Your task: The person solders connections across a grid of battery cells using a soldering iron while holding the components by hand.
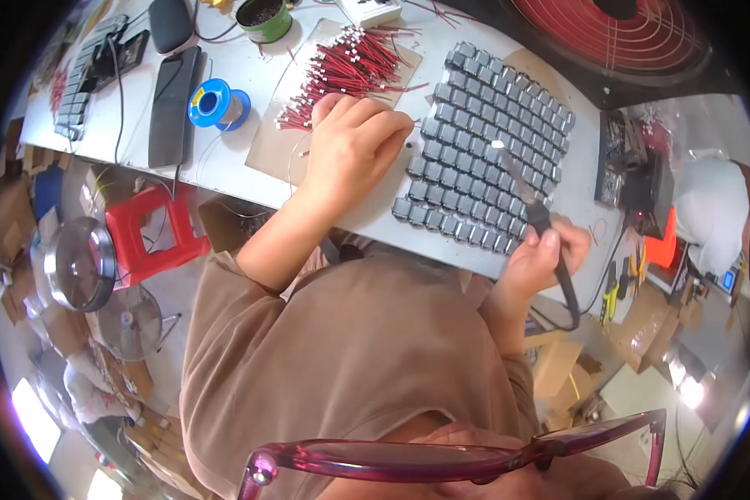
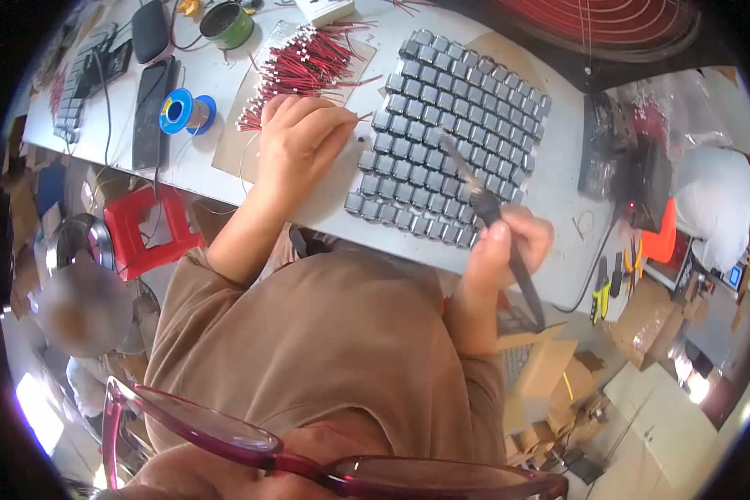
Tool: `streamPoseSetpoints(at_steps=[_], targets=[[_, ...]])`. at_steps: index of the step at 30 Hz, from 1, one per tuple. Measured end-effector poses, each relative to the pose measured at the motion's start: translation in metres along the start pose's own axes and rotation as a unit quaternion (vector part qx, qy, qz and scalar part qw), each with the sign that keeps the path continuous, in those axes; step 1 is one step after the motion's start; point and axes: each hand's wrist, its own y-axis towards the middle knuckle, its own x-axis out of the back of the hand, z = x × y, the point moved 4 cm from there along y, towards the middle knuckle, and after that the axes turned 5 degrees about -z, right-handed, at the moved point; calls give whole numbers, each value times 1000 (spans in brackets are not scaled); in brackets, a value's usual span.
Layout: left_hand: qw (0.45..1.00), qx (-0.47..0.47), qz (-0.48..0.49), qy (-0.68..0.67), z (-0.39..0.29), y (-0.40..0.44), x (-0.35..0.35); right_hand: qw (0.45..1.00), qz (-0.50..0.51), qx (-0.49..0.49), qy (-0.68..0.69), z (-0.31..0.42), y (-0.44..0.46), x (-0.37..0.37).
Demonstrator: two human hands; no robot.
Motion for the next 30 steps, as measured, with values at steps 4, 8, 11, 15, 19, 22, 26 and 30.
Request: streamPoseSetpoints(at_steps=[4, 8, 11, 15, 19, 22, 26, 30], targets=[[997, 31, 46, -51, -4, -6, -1, 976, 147, -30, -158, 19, -13, -20], [994, 21, 72, -85, -2, -2, 1, 977, 134, -20, -167, 13, -22, -22], [990, 13, 97, -100, -3, -5, -3, 978, 116, -27, -169, 13, -26, -27], [990, 5, 97, -102, -5, -5, -5, 980, 128, -39, -148, 13, -28, -32], [991, 8, 94, -93, -5, -5, -5, 979, 131, -50, -145, 14, -28, -34], [992, 16, 93, -89, -3, -6, -6, 975, 143, -20, -169, 12, -27, -33], [991, 16, 91, -93, -4, -5, -8, 975, 145, -29, -166, 10, -26, -32], [992, 16, 89, -89, -5, -5, -8, 975, 155, -38, -157, 11, -25, -35]])
